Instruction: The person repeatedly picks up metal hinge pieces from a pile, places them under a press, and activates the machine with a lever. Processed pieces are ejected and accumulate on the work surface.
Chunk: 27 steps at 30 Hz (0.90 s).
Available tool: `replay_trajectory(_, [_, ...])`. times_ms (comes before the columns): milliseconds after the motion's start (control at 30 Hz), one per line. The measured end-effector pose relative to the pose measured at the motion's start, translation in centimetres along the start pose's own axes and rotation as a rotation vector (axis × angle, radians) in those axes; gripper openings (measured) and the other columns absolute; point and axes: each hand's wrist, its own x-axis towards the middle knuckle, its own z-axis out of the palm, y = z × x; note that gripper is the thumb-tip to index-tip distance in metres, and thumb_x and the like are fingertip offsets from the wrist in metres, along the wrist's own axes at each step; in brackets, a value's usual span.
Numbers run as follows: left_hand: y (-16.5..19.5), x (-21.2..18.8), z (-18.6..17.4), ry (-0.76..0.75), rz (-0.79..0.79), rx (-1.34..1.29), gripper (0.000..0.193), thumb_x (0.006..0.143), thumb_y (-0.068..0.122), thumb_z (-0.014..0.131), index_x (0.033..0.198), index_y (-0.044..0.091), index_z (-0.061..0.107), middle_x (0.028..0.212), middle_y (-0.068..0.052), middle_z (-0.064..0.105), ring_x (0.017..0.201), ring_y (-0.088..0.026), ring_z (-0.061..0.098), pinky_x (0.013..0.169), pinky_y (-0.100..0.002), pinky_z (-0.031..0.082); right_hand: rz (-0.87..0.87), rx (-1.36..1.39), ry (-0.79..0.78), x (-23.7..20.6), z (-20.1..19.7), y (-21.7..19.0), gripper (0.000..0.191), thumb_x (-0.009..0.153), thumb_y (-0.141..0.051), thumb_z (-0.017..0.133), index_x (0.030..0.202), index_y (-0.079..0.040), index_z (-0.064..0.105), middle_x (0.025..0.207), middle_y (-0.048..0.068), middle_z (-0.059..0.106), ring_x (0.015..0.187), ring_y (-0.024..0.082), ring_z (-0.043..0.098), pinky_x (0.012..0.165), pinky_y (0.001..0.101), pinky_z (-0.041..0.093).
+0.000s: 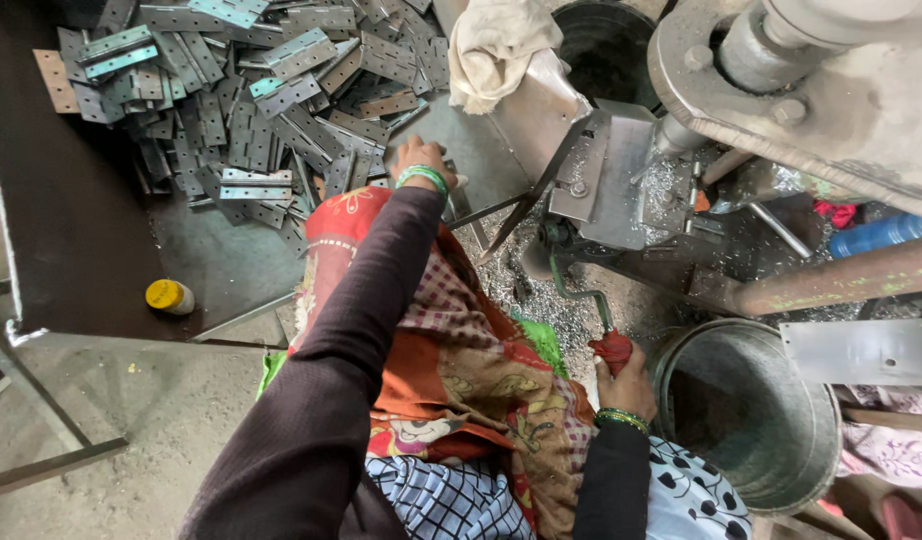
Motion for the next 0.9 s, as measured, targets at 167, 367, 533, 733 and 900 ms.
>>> replay_trajectory(167, [0.2, -0.9, -2.6, -0.104, 0.065, -0.008, 0.044, 0.071, 0.052, 0.087, 0.101, 0.02, 0.081, 0.119, -0.01, 0.074, 0.11, -0.031, 0.069, 0.095, -0.044, 0.055, -0.026, 0.022, 0.009, 0.2, 0.7, 0.7, 0.076, 0.086, -0.049, 0.073, 0.15, -0.024, 0.04, 0.123, 0.022, 0.068, 0.107, 0.045, 0.067, 0.089, 0.0556, 0.052])
replay_trajectory(367, [0.8, -5.7, -4.9, 0.112, 0.323, -0.038, 0.038, 0.082, 0.047, 0.082, 0.095, 0.012, 0.081, 0.091, -0.014, 0.077, 0.088, -0.034, 0.074, 0.083, -0.046, 0.058, -0.008, 0.036, 0.001, 0.2, 0.2, 0.7, 0.077, 0.086, -0.052, 0.071, 0.151, -0.025, 0.039, 0.126, 0.022, 0.066, 0.108, 0.046, 0.066, 0.089, 0.0564, 0.052])
replay_trajectory(533, [3.8, -8.7, 1.9, -0.052, 0.261, -1.02, 0.019, 0.087, 0.019, 0.076, 0.098, 0.004, 0.075, 0.077, -0.008, 0.076, 0.063, -0.016, 0.07, 0.055, -0.034, 0.055, 0.022, 0.048, 0.003, 0.0, -0.3, 0.4, 0.075, 0.086, -0.05, 0.072, 0.15, -0.029, 0.04, 0.129, 0.019, 0.066, 0.109, 0.046, 0.066, 0.09, 0.0565, 0.052])
replay_trajectory(733, [13.9, -12.2, 12.9, -0.287, -0.171, -1.795, 0.019, 0.091, 0.006, 0.07, 0.11, 0.005, 0.068, 0.09, -0.01, 0.074, 0.057, -0.016, 0.06, 0.046, -0.03, 0.045, -0.046, 0.052, 0.044, -0.2, -0.4, 0.4, 0.074, 0.087, -0.049, 0.071, 0.149, -0.024, 0.041, 0.128, 0.02, 0.066, 0.11, 0.045, 0.066, 0.09, 0.0559, 0.051])
replay_trajectory(900, [14.2, -15.9, 12.3, -0.297, -0.024, -1.099, 0.035, 0.091, 0.017, 0.073, 0.122, 0.005, 0.061, 0.109, -0.014, 0.072, 0.089, -0.024, 0.066, 0.077, -0.038, 0.053, -0.042, 0.044, 0.059, 0.2, 0.0, 1.2, 0.076, 0.085, -0.048, 0.073, 0.148, -0.024, 0.041, 0.125, 0.022, 0.066, 0.111, 0.045, 0.065, 0.09, 0.0558, 0.051])
